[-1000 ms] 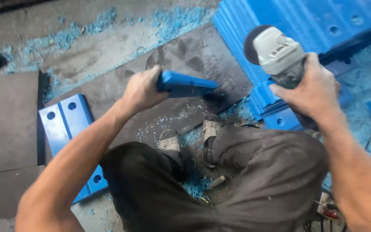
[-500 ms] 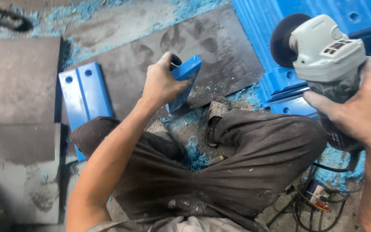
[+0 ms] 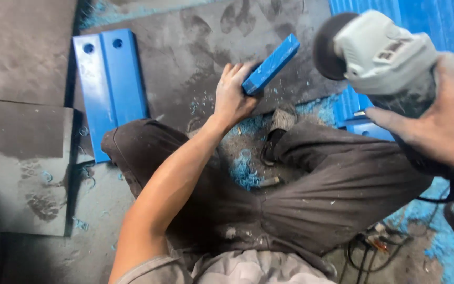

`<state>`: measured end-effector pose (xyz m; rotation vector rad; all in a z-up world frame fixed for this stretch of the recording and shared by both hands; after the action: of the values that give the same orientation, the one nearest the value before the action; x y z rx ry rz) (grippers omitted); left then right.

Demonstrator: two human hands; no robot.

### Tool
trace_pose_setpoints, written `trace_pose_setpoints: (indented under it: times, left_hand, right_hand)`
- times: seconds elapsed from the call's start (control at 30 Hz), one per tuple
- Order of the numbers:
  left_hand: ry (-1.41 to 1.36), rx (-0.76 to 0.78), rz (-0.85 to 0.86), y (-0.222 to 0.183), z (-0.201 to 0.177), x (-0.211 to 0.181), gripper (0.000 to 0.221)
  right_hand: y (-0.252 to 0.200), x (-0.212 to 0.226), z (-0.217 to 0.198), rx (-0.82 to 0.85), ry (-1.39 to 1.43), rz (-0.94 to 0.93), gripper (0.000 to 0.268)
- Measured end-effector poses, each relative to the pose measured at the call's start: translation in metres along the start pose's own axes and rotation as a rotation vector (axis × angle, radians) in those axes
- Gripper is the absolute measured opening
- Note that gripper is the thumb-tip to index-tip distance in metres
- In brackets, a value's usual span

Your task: Grinding the edges of blue plastic parts using an angle grinder.

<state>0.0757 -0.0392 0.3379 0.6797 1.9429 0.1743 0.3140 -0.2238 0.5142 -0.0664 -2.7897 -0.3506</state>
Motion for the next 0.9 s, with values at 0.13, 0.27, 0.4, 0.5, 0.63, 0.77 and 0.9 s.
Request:
trace_pose_setpoints:
  times: [0.13,0.27,0.4,0.5,0.63,0.77,0.9]
  left_hand:
    - [-0.093,-0.040,0.139,0.009,0.002,-0.006,0.062]
    - [-0.272,0.049,0.070,0.004,0.012,-0.003,0.064]
    - [-0.278,0.056,0.152,0.005,0.013,-0.008,0.057]
    - [-0.277,0.071,0.075,0.006,0.007,-0.010,0.059]
    - [-0.248,0.073,0.019,0.007,0.003,-0.005,0.067]
    - [-0.253,0.060,0.025,0.008,0.006,-0.001,0.066]
    - [-0.312,0.047,-0.004,0.008,0.000,-0.008,0.060]
  right_hand:
    - [0.026,0.041,0.006,0.175,-0.175,-0.026,0.082]
    - [0.036,0.069,0.014,0.305,-0.322,-0.025,0.085]
    - [0.047,0.068,0.020,0.363,-0.394,-0.050,0.087]
    - [0.053,0.042,0.025,0.384,-0.373,-0.080,0.089]
    - [0.060,0.037,0.018,0.195,-0.229,-0.213,0.083]
    - [0.052,0.061,0.017,0.218,-0.305,-0.183,0.084]
    - [0.055,0.071,0.021,0.318,-0.386,-0.139,0.088]
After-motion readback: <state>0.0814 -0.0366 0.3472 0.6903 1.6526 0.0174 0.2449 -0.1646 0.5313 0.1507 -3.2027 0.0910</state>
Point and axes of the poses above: each hand's wrist, its own y-axis towards the middle knuckle, its own z-axis out of the palm, x = y × z, the point moved 5 cm from there along y, towards the middle knuckle, and after that the axes turned 4 degrees about -z, right-handed, at the moved point
